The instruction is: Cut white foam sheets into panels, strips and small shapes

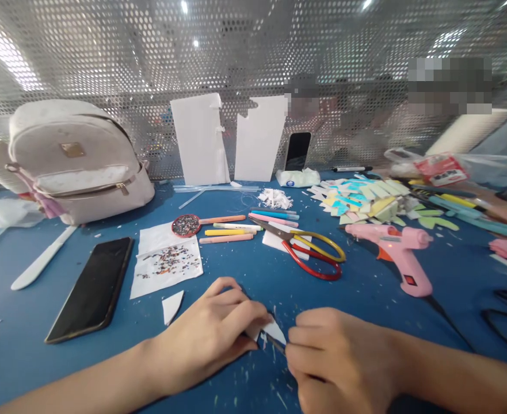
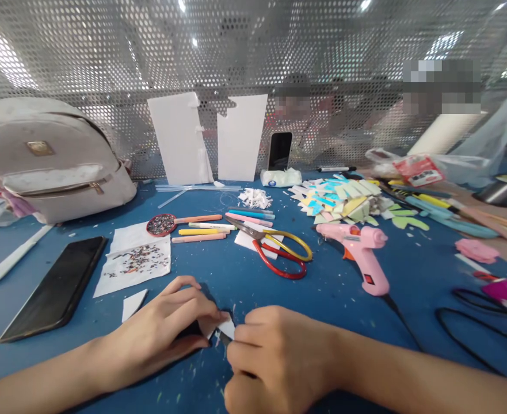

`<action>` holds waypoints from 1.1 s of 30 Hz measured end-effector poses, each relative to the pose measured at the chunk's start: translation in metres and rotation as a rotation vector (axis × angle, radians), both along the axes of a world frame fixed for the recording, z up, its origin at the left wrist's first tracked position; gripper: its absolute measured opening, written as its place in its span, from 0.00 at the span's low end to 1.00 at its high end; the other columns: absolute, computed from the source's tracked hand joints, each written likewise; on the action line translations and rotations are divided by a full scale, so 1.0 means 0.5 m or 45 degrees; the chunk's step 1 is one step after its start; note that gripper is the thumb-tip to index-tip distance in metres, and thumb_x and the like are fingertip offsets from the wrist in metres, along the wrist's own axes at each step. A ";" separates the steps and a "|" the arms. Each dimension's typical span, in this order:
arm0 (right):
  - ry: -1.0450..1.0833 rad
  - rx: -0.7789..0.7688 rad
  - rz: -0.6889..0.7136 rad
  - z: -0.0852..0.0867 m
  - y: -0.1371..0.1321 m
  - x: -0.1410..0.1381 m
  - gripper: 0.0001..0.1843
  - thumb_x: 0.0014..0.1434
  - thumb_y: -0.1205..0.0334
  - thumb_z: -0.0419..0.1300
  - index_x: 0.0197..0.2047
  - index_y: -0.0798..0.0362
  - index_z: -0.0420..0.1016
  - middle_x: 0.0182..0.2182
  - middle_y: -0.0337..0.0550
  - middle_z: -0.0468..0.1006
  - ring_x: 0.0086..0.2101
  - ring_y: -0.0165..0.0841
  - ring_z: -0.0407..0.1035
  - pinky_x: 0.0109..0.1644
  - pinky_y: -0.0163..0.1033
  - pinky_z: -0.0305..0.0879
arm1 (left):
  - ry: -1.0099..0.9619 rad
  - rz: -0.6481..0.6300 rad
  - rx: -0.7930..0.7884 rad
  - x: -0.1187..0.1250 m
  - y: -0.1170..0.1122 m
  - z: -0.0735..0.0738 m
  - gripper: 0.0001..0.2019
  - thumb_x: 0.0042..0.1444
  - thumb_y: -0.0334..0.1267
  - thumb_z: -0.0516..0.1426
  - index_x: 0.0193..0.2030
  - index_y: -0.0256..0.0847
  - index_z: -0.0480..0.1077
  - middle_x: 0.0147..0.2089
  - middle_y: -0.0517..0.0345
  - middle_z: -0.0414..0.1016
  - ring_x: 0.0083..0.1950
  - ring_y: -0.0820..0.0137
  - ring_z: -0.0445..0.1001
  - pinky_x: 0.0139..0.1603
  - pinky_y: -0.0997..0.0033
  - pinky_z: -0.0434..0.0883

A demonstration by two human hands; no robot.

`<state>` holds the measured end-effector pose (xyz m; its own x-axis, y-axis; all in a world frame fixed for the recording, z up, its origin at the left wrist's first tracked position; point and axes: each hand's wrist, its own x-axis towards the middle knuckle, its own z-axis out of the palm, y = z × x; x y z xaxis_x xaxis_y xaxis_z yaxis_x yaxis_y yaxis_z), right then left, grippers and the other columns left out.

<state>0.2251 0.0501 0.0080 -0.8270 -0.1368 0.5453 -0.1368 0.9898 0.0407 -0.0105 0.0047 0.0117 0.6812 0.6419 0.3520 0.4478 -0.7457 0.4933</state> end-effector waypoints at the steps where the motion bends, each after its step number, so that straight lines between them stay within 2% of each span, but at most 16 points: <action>1: -0.005 -0.005 0.021 0.001 0.001 0.000 0.22 0.60 0.73 0.51 0.16 0.52 0.55 0.17 0.36 0.56 0.20 0.32 0.46 0.24 0.41 0.37 | 0.007 0.015 -0.020 0.000 0.000 0.001 0.12 0.69 0.32 0.54 0.57 0.39 0.62 0.48 0.55 0.77 0.45 0.67 0.72 0.56 0.62 0.63; 6: -0.183 -0.043 0.084 0.023 0.010 0.005 0.18 0.58 0.71 0.52 0.17 0.52 0.58 0.17 0.36 0.60 0.20 0.31 0.48 0.22 0.39 0.40 | 0.003 0.058 -0.123 -0.001 -0.003 0.004 0.11 0.67 0.32 0.56 0.54 0.41 0.62 0.49 0.57 0.76 0.46 0.67 0.71 0.55 0.66 0.62; 9: -0.172 -0.082 0.134 0.031 0.017 0.007 0.16 0.56 0.67 0.53 0.18 0.51 0.56 0.17 0.36 0.61 0.20 0.31 0.45 0.21 0.39 0.39 | -0.009 0.060 -0.139 -0.003 -0.004 0.004 0.11 0.67 0.32 0.57 0.53 0.41 0.61 0.48 0.58 0.76 0.46 0.68 0.71 0.55 0.66 0.62; 11: -0.137 -0.136 0.152 0.027 0.022 0.008 0.15 0.53 0.67 0.53 0.19 0.50 0.53 0.18 0.35 0.61 0.19 0.30 0.45 0.22 0.39 0.38 | -0.005 0.061 -0.158 -0.004 -0.004 0.004 0.12 0.66 0.32 0.58 0.53 0.42 0.61 0.49 0.59 0.76 0.47 0.68 0.70 0.56 0.67 0.61; 14: -0.019 -0.318 0.172 0.013 0.032 0.012 0.13 0.49 0.71 0.51 0.23 0.49 0.49 0.18 0.33 0.58 0.18 0.29 0.42 0.23 0.39 0.38 | 0.000 0.060 -0.160 -0.004 -0.002 0.002 0.13 0.66 0.32 0.58 0.55 0.42 0.62 0.51 0.59 0.76 0.48 0.68 0.70 0.57 0.67 0.60; 16: 0.045 -0.450 0.196 0.004 0.039 0.015 0.11 0.49 0.74 0.48 0.26 0.49 0.48 0.19 0.31 0.56 0.17 0.28 0.42 0.23 0.38 0.41 | -0.003 0.054 -0.142 -0.004 -0.001 0.000 0.13 0.66 0.32 0.58 0.55 0.41 0.62 0.52 0.58 0.76 0.48 0.68 0.70 0.57 0.66 0.59; 18: 0.114 -0.492 0.224 -0.001 0.043 0.015 0.11 0.52 0.75 0.47 0.27 0.49 0.49 0.19 0.30 0.55 0.17 0.28 0.44 0.23 0.38 0.43 | -0.011 0.043 -0.132 -0.003 0.000 -0.002 0.13 0.66 0.32 0.57 0.55 0.40 0.62 0.51 0.57 0.76 0.48 0.68 0.70 0.58 0.65 0.59; 22: 0.184 -0.401 0.176 0.005 0.038 0.009 0.11 0.51 0.75 0.49 0.28 0.49 0.53 0.19 0.30 0.53 0.18 0.29 0.46 0.23 0.38 0.43 | -0.002 0.033 -0.119 -0.003 0.001 -0.003 0.12 0.67 0.32 0.56 0.56 0.40 0.62 0.50 0.57 0.76 0.48 0.67 0.70 0.58 0.64 0.60; 26: 0.107 -0.280 0.114 0.011 0.028 0.002 0.11 0.50 0.75 0.52 0.26 0.49 0.56 0.19 0.31 0.55 0.20 0.30 0.45 0.23 0.38 0.41 | 0.011 0.042 -0.093 -0.002 0.001 -0.002 0.13 0.67 0.33 0.56 0.57 0.40 0.62 0.51 0.56 0.75 0.48 0.66 0.69 0.57 0.65 0.60; 30: -0.020 -0.059 0.045 0.009 0.018 -0.002 0.15 0.52 0.77 0.54 0.21 0.51 0.60 0.19 0.34 0.58 0.21 0.31 0.48 0.24 0.39 0.42 | -0.006 0.046 -0.085 -0.002 -0.001 -0.001 0.13 0.67 0.33 0.57 0.56 0.40 0.61 0.50 0.57 0.75 0.48 0.67 0.69 0.56 0.66 0.61; 33: 0.037 0.087 -0.012 0.010 0.007 -0.009 0.17 0.49 0.78 0.54 0.16 0.52 0.60 0.17 0.35 0.56 0.21 0.32 0.46 0.24 0.41 0.39 | 0.002 0.048 -0.078 -0.002 -0.002 -0.002 0.13 0.66 0.33 0.57 0.55 0.40 0.62 0.49 0.57 0.75 0.47 0.67 0.69 0.56 0.66 0.61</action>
